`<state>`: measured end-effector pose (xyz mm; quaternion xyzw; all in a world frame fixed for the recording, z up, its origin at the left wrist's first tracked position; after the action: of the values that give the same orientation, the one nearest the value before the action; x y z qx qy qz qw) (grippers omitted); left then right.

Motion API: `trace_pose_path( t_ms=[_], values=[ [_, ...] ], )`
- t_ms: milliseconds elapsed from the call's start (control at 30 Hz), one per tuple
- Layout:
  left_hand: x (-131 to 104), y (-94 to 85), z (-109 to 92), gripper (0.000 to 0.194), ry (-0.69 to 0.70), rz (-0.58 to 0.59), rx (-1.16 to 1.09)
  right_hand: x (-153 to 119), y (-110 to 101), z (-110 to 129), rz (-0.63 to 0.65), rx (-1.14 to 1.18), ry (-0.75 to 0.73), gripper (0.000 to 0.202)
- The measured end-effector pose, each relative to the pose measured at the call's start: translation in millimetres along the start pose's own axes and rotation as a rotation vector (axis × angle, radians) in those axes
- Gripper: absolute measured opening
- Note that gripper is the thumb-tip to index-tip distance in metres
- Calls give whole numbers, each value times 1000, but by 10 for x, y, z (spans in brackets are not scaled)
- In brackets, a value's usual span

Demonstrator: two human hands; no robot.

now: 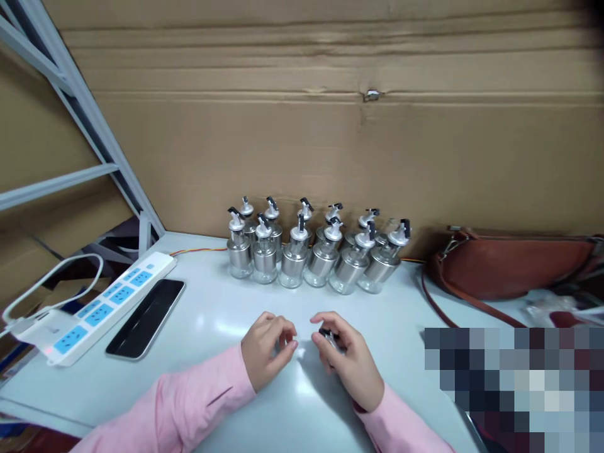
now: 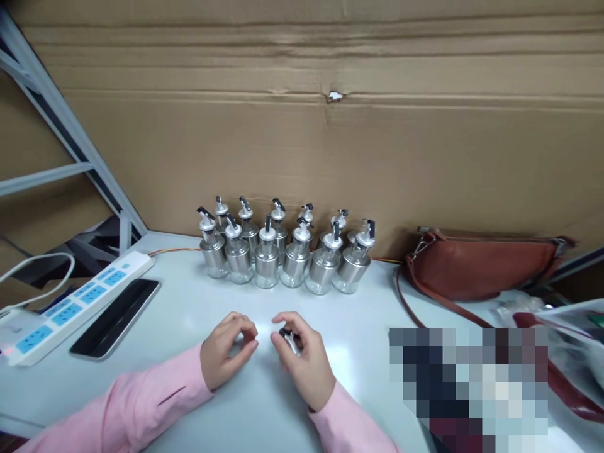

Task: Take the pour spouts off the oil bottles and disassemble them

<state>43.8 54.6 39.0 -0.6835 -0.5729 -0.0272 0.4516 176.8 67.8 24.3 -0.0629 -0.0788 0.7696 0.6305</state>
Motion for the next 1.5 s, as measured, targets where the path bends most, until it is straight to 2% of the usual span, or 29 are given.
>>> trace_pose_path(
  t_ms=[133,200,267,367,433,500,567,633,667,767,867,1000,1100,1200,1267,1300,1367,1433,1500],
  values=[
    [26,-50,63,6,-53,-11,32,6,-58,24,-40,-71,-41,29],
    [23,-12,117,8,-97,24,32,-9,-150,134,-124,-152,-127,28],
    [0,95,146,12,-90,120,50,-21,-321,299,-254,-235,-203,24],
    [-86,319,159,38,-10,356,193,35,-727,608,-441,-439,-264,20],
    [-162,440,189,55,23,516,325,130,-1111,823,-616,-677,-277,20],
    [-215,501,220,60,27,628,421,274,-1535,945,-802,-877,-207,22],
    [-235,519,234,60,19,684,468,517,-1806,976,-786,-1016,-214,36],
    [-233,518,231,60,13,705,485,769,-1927,937,-675,-1086,-295,42],
    [-229,516,228,59,11,708,486,880,-1947,890,-604,-1089,-328,39],
    [-218,510,216,60,9,699,475,1057,-2017,754,-591,-1070,-329,23],
    [-214,503,217,61,5,685,459,1053,-2061,672,-644,-1043,-303,8],
    [-215,497,221,61,0,665,429,762,-2164,738,-842,-934,-268,16],
    [-224,508,223,61,1,664,399,312,-2097,1009,-1079,-804,-393,22],
    [-233,522,240,64,-16,667,363,-172,-1840,1266,-1263,-699,-523,27],
    [-237,524,263,70,-43,664,319,-374,-1601,1346,-1262,-660,-594,25],
    [-237,522,276,76,-63,657,283,-404,-1484,1339,-1205,-637,-599,24],
    [-227,503,299,92,-113,612,165,-304,-1208,1253,-918,-579,-590,22],
    [-208,477,300,110,-155,535,-27,-140,-943,1070,-639,-472,-496,22],
    [-182,443,269,123,-155,426,-239,-4,-712,883,-452,-323,-391,22]
  ],
)
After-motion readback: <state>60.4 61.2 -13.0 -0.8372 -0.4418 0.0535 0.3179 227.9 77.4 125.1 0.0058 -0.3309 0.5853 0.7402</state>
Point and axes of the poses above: each hand's wrist, its own x-axis towards the middle knuckle, its own y-axis out of the palm, z = x × y, the point moved 7 cm from there along x, towards the middle knuckle, and after that the axes turned 2 degrees about -z, right-handed, at the moved point
